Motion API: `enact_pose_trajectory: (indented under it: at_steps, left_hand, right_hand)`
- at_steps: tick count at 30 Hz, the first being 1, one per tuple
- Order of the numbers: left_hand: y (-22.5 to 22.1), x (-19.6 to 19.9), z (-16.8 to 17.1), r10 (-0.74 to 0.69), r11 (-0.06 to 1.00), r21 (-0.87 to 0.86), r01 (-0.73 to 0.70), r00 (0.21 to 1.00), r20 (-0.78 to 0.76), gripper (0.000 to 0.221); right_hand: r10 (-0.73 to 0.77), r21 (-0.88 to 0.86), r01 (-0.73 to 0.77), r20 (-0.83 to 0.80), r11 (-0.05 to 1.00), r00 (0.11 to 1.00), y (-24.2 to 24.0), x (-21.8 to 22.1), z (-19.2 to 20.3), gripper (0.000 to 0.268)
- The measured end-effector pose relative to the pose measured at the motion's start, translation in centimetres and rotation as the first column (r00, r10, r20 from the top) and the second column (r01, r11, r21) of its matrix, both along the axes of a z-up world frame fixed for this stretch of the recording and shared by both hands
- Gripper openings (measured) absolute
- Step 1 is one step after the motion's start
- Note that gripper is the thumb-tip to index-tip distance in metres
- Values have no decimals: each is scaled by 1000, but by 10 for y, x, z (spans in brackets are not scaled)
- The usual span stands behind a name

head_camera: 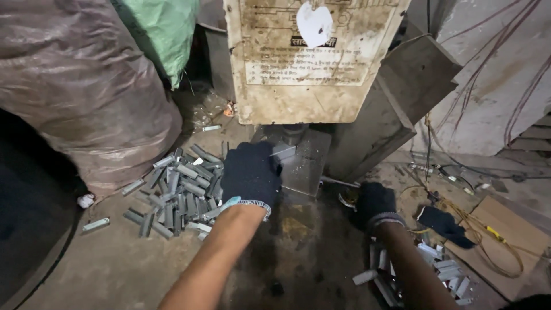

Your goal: Operating a manual stamping machine to process small metal components.

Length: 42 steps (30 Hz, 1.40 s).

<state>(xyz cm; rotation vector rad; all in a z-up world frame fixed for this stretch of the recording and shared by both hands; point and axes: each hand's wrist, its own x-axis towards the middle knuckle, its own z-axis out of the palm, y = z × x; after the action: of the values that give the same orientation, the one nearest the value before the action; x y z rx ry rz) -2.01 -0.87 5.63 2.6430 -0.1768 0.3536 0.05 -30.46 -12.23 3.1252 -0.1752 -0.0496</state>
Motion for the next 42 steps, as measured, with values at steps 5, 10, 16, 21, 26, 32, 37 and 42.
enact_pose_trajectory:
  at_steps: [5,10,16,21,26,32,37,42]
  left_hand:
    - [37,46,-32,-271,961,-6,278,940,207,36]
    - [64,69,-31,-530,847,67,527,826,192,46]
    - [55,53,-36,-389,921,97,377,902,186,49]
    - [48,31,-25,-288,884,-346,315,949,126,56]
    - [45,29,-32,-246,921,-279,270,962,118,51]
    - [39,10,-25,-255,954,-139,265,963,87,45]
    - [47,-9,-17,-261,818,-548,175,962,-83,46]
    - [80,23,-50,-289,374,-887,272,943,167,62]
  right_hand:
    - [134,247,-134,18,960,991,-28,-5,0,56]
    - [234,126,-239,52,963,971,-32,-32,133,50]
    - [171,-171,-154,93,973,981,-18,-47,180,38]
    - [236,-135,-206,267,969,935,-17,-58,172,43]
    - [264,-157,-227,293,961,919,-22,-54,167,44]
    - [256,-142,-225,266,964,930,-23,-57,168,44]
    - [271,-134,-241,299,961,915,-25,-56,165,45]
    - [236,-168,-203,215,965,947,-12,-60,174,42]
